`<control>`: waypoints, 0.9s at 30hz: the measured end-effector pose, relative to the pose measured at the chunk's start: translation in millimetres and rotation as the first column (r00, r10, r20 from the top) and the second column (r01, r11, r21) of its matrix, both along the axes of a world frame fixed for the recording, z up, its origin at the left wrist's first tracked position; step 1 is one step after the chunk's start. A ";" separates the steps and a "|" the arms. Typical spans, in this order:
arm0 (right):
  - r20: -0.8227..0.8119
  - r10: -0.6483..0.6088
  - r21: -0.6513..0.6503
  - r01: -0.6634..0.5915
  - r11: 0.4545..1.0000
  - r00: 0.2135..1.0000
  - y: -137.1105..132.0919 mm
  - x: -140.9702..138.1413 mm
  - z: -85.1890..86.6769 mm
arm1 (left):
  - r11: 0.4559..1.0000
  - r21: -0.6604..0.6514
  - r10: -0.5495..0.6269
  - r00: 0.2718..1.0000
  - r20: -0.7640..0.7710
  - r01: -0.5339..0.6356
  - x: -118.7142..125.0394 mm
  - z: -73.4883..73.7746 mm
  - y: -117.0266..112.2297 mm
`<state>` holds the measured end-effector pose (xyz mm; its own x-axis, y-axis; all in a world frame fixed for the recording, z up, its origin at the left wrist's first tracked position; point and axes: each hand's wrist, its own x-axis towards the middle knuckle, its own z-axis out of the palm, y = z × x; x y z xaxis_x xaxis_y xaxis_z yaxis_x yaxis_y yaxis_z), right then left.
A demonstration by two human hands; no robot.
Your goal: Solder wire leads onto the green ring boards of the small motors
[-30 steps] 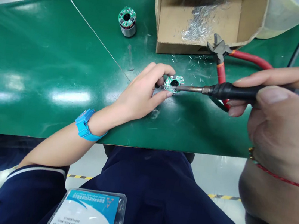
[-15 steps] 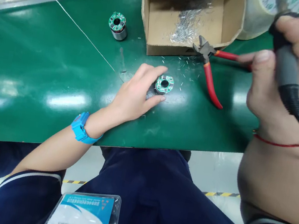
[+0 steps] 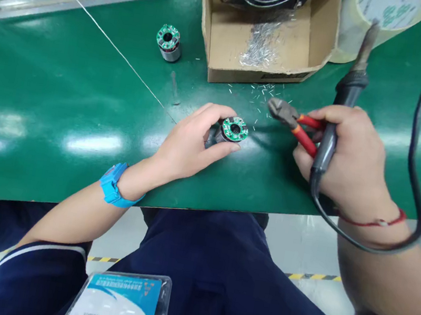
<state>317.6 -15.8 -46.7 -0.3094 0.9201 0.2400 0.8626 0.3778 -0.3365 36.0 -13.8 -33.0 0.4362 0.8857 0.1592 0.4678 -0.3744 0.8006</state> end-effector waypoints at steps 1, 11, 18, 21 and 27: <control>0.025 0.047 -0.016 -0.046 0.999 0.999 -5.1 -1.1 4.7 | 1.000 0.014 0.007 1.000 -0.026 -0.007 -0.2 0.7 -0.6; 0.251 0.210 0.003 -0.218 0.976 0.945 -12.6 -12.2 35.1 | 0.978 0.210 0.048 0.983 -0.176 -0.010 -2.3 0.5 -3.2; 0.296 -0.177 0.040 0.173 0.984 0.939 6.1 -28.9 30.5 | 0.946 0.286 0.162 0.987 -0.017 -0.150 -22.2 8.8 18.3; 0.282 -0.280 0.072 0.271 0.960 0.918 23.0 -35.5 21.1 | 0.879 0.306 0.367 0.929 0.056 -0.365 -52.1 11.5 53.7; 0.012 -0.194 0.251 0.185 0.950 0.981 37.6 -33.9 -2.1 | 0.662 0.204 0.749 0.634 -0.191 -0.721 -132.5 10.2 157.7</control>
<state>283.6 21.8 -48.8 -0.1477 0.8757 0.4598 0.9363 0.2736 -0.2203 -96.5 144.0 -22.7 -0.3171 0.9146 0.2507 0.7903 0.1087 0.6030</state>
